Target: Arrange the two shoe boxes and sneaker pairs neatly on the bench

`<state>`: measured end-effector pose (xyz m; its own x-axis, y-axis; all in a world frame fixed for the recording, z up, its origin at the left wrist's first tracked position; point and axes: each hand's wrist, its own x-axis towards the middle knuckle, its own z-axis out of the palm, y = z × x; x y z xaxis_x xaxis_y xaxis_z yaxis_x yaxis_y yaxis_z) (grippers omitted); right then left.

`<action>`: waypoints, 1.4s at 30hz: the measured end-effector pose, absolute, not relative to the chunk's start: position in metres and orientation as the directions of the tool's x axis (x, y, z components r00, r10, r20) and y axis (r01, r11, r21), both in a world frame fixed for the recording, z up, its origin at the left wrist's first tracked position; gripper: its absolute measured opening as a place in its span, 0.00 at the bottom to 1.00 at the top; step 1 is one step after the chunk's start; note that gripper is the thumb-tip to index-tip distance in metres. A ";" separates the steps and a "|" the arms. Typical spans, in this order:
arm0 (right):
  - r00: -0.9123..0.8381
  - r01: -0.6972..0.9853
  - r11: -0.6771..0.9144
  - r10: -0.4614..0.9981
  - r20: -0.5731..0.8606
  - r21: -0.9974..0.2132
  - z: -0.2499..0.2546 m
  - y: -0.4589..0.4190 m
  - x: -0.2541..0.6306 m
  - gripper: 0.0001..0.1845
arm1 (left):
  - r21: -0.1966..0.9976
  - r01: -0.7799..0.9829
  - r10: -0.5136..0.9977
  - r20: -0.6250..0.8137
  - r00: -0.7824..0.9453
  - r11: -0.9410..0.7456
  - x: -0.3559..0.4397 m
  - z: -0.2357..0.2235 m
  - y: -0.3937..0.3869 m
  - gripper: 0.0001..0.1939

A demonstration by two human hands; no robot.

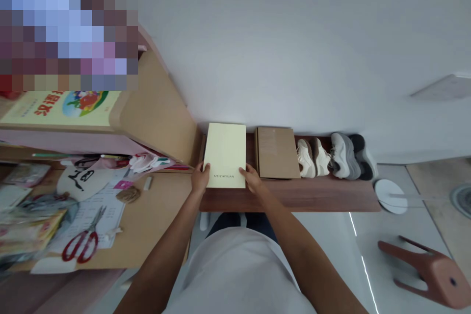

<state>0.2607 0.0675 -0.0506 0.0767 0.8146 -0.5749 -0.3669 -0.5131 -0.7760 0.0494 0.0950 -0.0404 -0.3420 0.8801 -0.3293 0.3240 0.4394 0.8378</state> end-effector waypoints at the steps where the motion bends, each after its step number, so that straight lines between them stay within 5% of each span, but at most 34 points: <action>1: 0.083 -0.363 -0.507 0.818 -0.569 -0.782 -0.053 0.068 0.260 0.17 | 0.837 0.320 0.878 -0.336 -0.340 0.444 0.049 -0.042 0.095 0.19; 14: 0.099 -0.276 -0.500 0.835 -0.541 -0.821 -0.072 0.070 0.263 0.25 | 0.825 0.370 0.890 -0.312 -0.331 0.427 0.051 -0.058 0.095 0.22; 21: 0.173 0.070 -0.457 0.881 -0.441 -0.887 -0.065 0.062 0.267 0.31 | 0.774 0.473 0.903 -0.309 -0.298 0.421 0.050 -0.049 0.101 0.23; 25: 0.174 0.110 -0.357 0.926 -0.336 -0.928 -0.044 0.053 0.288 0.36 | 0.785 0.469 0.897 -0.241 -0.371 0.405 0.050 -0.033 0.103 0.33; 32: 0.251 0.145 -0.194 0.956 -0.153 -0.970 0.001 0.064 0.371 0.32 | 0.887 0.416 0.962 -0.097 -0.254 0.200 0.120 0.005 0.096 0.36; 42: 0.300 0.347 -0.253 0.942 -0.149 -0.903 -0.007 0.065 0.468 0.24 | 0.904 0.353 0.970 -0.220 -0.103 0.242 0.240 -0.022 0.079 0.34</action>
<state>0.4676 0.0652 -0.0073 0.2997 0.9423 -0.1492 0.3473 -0.2534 -0.9029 0.2400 0.0788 -0.0225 -0.1032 0.9701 -0.2199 0.3528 0.2424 0.9037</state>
